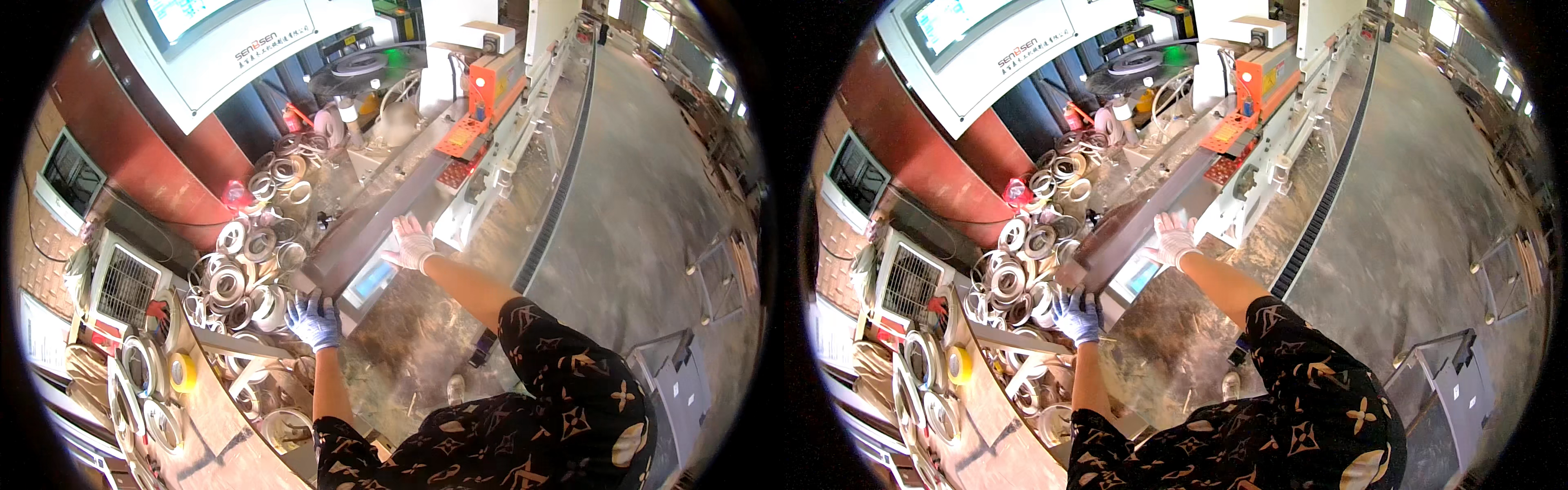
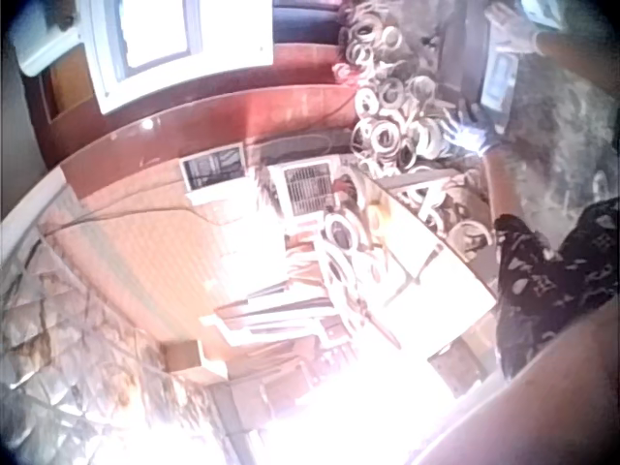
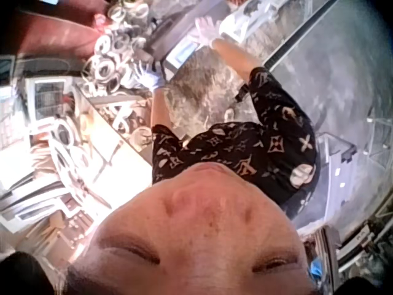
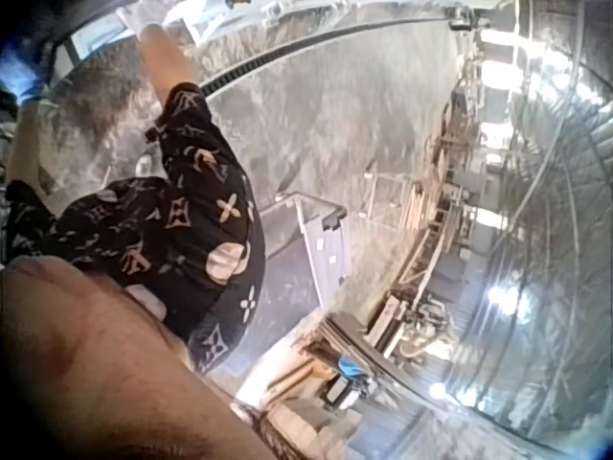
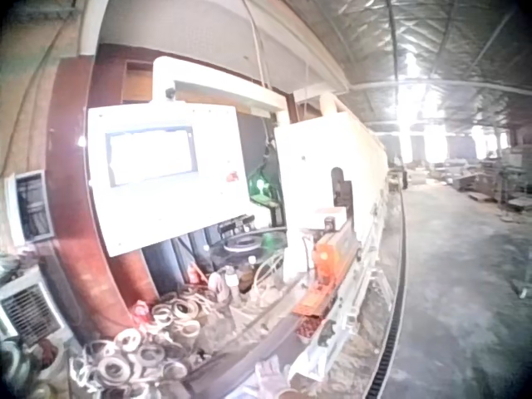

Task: The person repeatedly picks up large gray panels from a stack, carries them to a machine, places them on the machine's surface, and returns to the stack. The person wears gloves and handles the panels by hand throughout the clip.

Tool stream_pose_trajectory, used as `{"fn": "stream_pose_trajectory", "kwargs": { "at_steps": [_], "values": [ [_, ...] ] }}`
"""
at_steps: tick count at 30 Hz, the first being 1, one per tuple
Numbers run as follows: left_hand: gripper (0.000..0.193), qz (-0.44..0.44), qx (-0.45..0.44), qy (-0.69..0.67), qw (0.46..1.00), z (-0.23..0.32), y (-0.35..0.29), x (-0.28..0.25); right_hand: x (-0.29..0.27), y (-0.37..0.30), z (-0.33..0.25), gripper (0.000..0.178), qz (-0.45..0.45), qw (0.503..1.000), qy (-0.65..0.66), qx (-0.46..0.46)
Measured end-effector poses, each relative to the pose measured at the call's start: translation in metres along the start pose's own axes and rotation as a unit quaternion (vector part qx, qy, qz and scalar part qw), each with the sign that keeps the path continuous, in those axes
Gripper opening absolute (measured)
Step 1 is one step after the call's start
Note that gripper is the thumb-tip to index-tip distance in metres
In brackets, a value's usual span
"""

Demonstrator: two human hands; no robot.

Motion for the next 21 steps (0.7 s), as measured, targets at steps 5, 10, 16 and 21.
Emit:
{"fn": "stream_pose_trajectory", "kwargs": {
  "at_steps": [5, 10, 16, 21],
  "values": [
    [0.032, 0.008, 0.021, -0.024, 0.999, -0.001, -0.001, 0.005, -0.004, 0.0, 0.0, 0.094, -0.028, 1.0, -0.006, -0.004],
    [0.029, 0.022, 0.035, -0.002, 0.999, 0.005, 0.001, 0.001, -0.004, 0.003, 0.003, 0.094, -0.038, 0.999, -0.004, -0.007],
    [0.031, 0.006, 0.032, -0.01, 0.999, -0.001, -0.001, 0.011, -0.005, 0.002, 0.004, 0.094, -0.037, 0.999, -0.006, -0.015],
    [0.031, 0.005, 0.031, -0.006, 1.0, -0.002, -0.001, 0.012, -0.004, 0.002, 0.005, 0.095, -0.025, 0.999, -0.006, -0.027]
  ]
}}
Point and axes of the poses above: each hand's wrist, its own y-axis towards the middle knuckle, its own x-axis out of the palm, z = x × y, the point moved 7 cm from there along y, towards the middle knuckle, and after that the axes turned 7 degrees about -x, right-handed, at the moved point
